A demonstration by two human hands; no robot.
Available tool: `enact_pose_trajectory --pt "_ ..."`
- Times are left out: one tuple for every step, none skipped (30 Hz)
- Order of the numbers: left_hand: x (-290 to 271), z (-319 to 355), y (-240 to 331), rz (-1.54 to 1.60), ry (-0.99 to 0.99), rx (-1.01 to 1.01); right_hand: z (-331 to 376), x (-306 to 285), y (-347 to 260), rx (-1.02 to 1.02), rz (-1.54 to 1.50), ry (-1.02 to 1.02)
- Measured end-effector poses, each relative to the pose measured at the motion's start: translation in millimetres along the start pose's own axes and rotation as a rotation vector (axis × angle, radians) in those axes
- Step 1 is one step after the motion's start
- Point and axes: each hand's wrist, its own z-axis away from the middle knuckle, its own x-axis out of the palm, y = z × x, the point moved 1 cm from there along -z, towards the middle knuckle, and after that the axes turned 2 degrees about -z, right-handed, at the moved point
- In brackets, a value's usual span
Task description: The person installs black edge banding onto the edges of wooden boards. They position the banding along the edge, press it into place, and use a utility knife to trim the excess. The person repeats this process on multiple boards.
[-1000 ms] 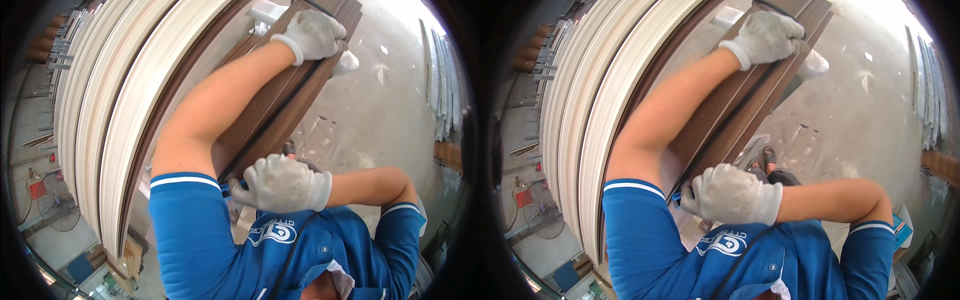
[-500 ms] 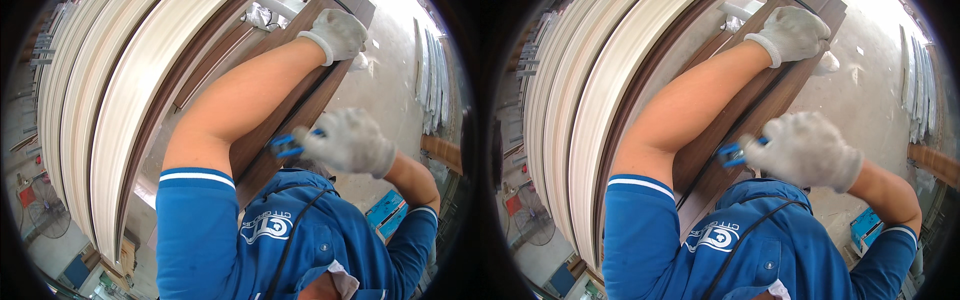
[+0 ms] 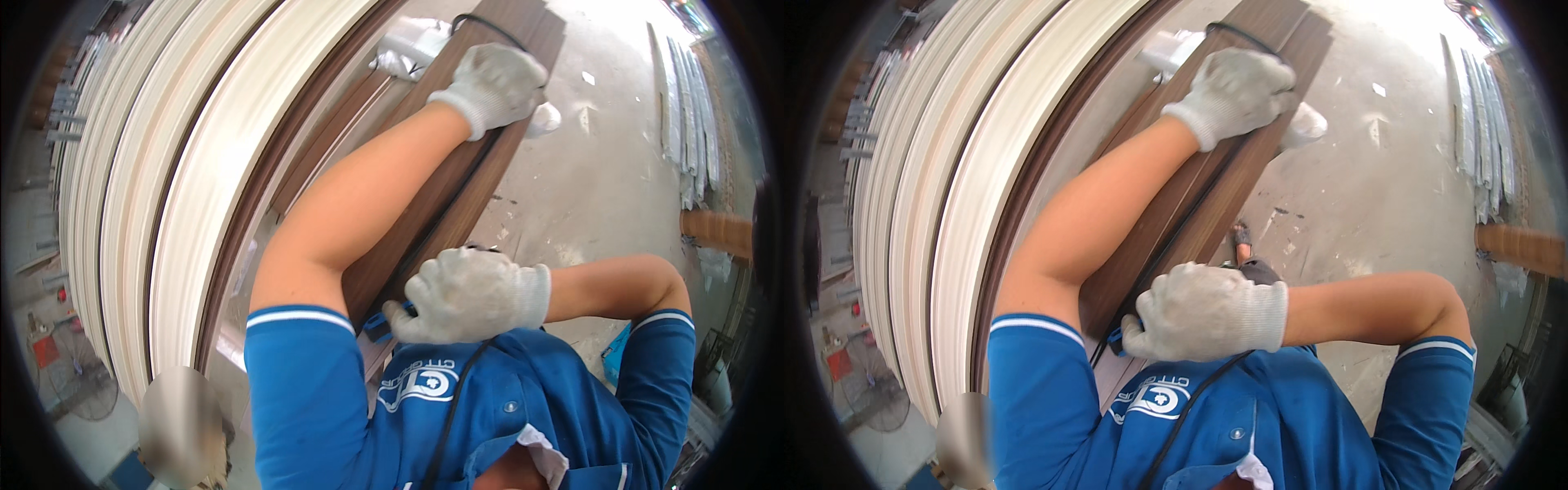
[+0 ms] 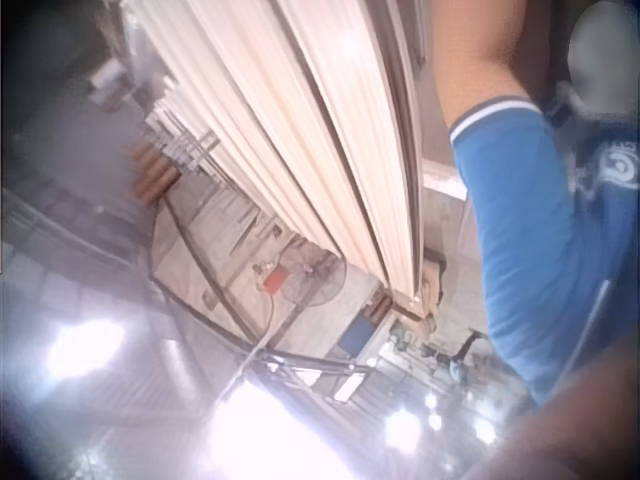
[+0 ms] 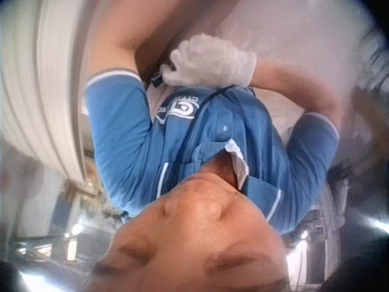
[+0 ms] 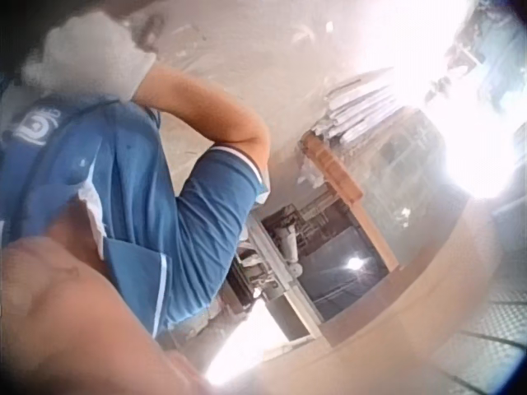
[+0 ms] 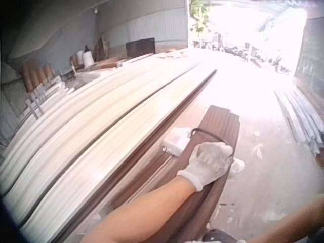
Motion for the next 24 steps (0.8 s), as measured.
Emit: enact_pose_trajectory --pt "1 0 0 0.027 0.029 0.023 3 -3 5 -0.004 0.007 0.001" --pt "1 0 -1 0.049 0.034 0.034 7 -8 10 -0.006 -0.006 -0.023" --pt "2 -1 -1 0.063 0.057 0.044 14 -15 20 0.024 -0.004 -0.018" --pt "3 0 -1 0.069 0.064 0.038 21 -23 29 0.073 0.022 -0.042" --pt "3 0 -1 0.084 0.112 0.046 31 -31 38 0.12 0.044 -0.068" --pt "4 0 -1 0.071 0.076 0.035 39 -36 43 0.164 0.067 -0.091" --pt "5 0 -1 0.064 0.081 0.04 48 -42 49 0.248 0.111 -0.135" --pt "4 -1 0 0.06 0.106 0.057 58 -45 54 0.348 0.125 -0.178" --pt "4 -2 0 0.055 0.069 0.023 66 -48 59 0.42 0.141 -0.159" --pt "2 -2 1 0.072 0.083 0.038 75 -49 62 0.481 0.153 -0.142" --pt "-1 -3 2 0.088 0.108 0.055 82 -50 62 0.529 0.133 -0.063" --pt "-5 -2 1 0.087 0.075 0.02 89 -49 62 0.564 0.105 0.011" --pt "-10 1 1 0.131 0.093 -0.016 94 -49 62 0.585 0.069 0.071" --pt "-16 4 0 0.208 0.069 -0.06 98 -48 59 0.588 0.036 0.101" --pt "-24 14 -1 0.357 0.125 -0.125 101 -47 56 0.584 -0.003 0.123" --pt "-34 27 -3 0.493 0.12 -0.244 102 -45 52 0.624 -0.032 0.101" --pt "-47 47 -7 0.411 0.15 -0.257 100 -44 45 0.572 -0.101 0.14" --pt "-63 74 -10 0.323 0.143 -0.298 96 -43 36 0.567 -0.161 0.136" --pt "-80 106 -12 0.234 0.18 -0.294 90 -40 25 0.584 -0.236 0.116" --pt "-97 144 -13 0.211 0.11 -0.366 80 -36 15 0.472 -0.223 0.124" --pt "-116 189 -9 0.192 0.089 -0.389 69 -32 1 0.387 -0.224 0.119" --pt "-136 232 -3 0.165 0.082 -0.392 57 -29 -12 0.304 -0.22 0.117" --pt "-152 279 7 0.193 -0.007 -0.559 42 -21 -24 0.205 -0.175 0.096" --pt "-169 327 25 0.221 -0.058 -0.677 26 -14 -35 0.129 -0.177 0.075"
